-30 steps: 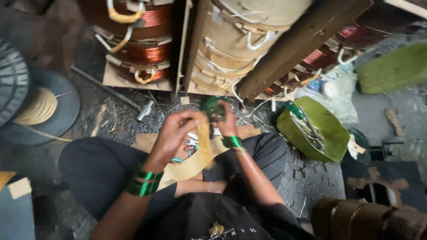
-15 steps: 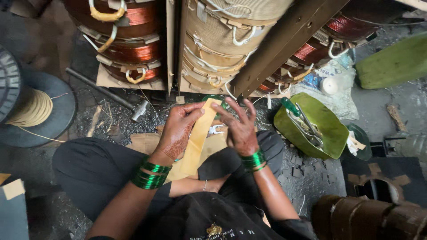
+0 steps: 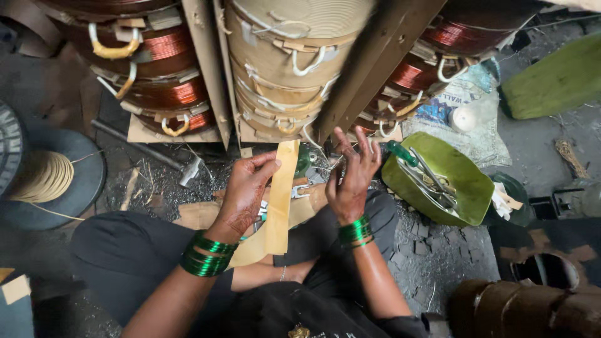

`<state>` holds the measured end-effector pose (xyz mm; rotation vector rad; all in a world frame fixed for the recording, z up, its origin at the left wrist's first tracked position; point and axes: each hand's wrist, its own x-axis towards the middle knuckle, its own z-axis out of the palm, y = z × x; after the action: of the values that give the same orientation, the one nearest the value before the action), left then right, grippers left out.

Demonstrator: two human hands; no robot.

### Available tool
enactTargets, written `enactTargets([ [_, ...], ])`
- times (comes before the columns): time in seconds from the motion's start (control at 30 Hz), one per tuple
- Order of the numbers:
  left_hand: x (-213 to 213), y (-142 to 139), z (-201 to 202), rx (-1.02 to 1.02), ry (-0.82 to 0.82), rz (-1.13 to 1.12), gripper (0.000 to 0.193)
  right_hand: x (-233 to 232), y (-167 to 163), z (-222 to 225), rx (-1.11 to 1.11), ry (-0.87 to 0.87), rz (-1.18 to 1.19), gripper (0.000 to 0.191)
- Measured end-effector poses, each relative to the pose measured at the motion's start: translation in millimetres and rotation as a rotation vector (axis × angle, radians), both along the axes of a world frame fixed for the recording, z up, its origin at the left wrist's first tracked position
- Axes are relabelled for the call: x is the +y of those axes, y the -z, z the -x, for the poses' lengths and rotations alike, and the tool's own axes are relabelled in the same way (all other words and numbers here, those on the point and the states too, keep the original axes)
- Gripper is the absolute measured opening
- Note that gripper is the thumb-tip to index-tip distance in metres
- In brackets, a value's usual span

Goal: The person sits on the floor of a workshop and wraps tan insulating paper around copper-wound transformer coils, folding and tucking the paper strips by hand to fit around each coil and pressing the paper into place.

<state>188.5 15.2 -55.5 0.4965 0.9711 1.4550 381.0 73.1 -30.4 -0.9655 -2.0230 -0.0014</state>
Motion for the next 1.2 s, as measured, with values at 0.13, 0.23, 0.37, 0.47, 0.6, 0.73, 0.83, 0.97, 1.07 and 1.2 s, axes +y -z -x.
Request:
enactTargets([
  [0.13,14,-13,-19,0.235,-0.076,-0.090,0.034,-14,0,11,0.301,-0.137,0.323,0.037],
  [0.23,20,-38,-35,0.313,-0.111,-0.141,0.037,4,6,21,0.607,-0.275,0.698,0.027],
  [0.37,34,-82,-40,1.098,-0.355,-0.147,0.035,32,7,18,1.041,-0.491,0.997,0.013],
  [0.47,65,-107,-24,1.962,-0.669,-0.622,0.032,49,3,19,1.015,-0.488,0.989,0.010],
  [0.6,113,-115,-32,2.096,-0.499,-0.314,0.017,65,8,18,1.005,-0.578,0.985,0.009],
  [0.73,131,-120,-14,1.752,-0.370,-0.270,0.013,80,17,5,0.920,-0.565,0.937,0.011],
  [0.83,132,-124,2,1.575,-0.269,-0.375,0.014,90,14,2,0.874,-0.534,0.972,0.016],
  [0.97,131,-136,8,1.760,-0.216,-0.549,0.014,113,-6,33,0.889,-0.543,1.011,0.025],
  [1.07,114,-146,6,1.882,-0.236,-0.514,0.016,112,-14,60,1.014,-0.654,1.101,0.026],
  [1.2,94,-153,2,1.717,-0.456,-0.503,0.014,119,-21,84,1.110,-0.842,1.111,0.024],
])
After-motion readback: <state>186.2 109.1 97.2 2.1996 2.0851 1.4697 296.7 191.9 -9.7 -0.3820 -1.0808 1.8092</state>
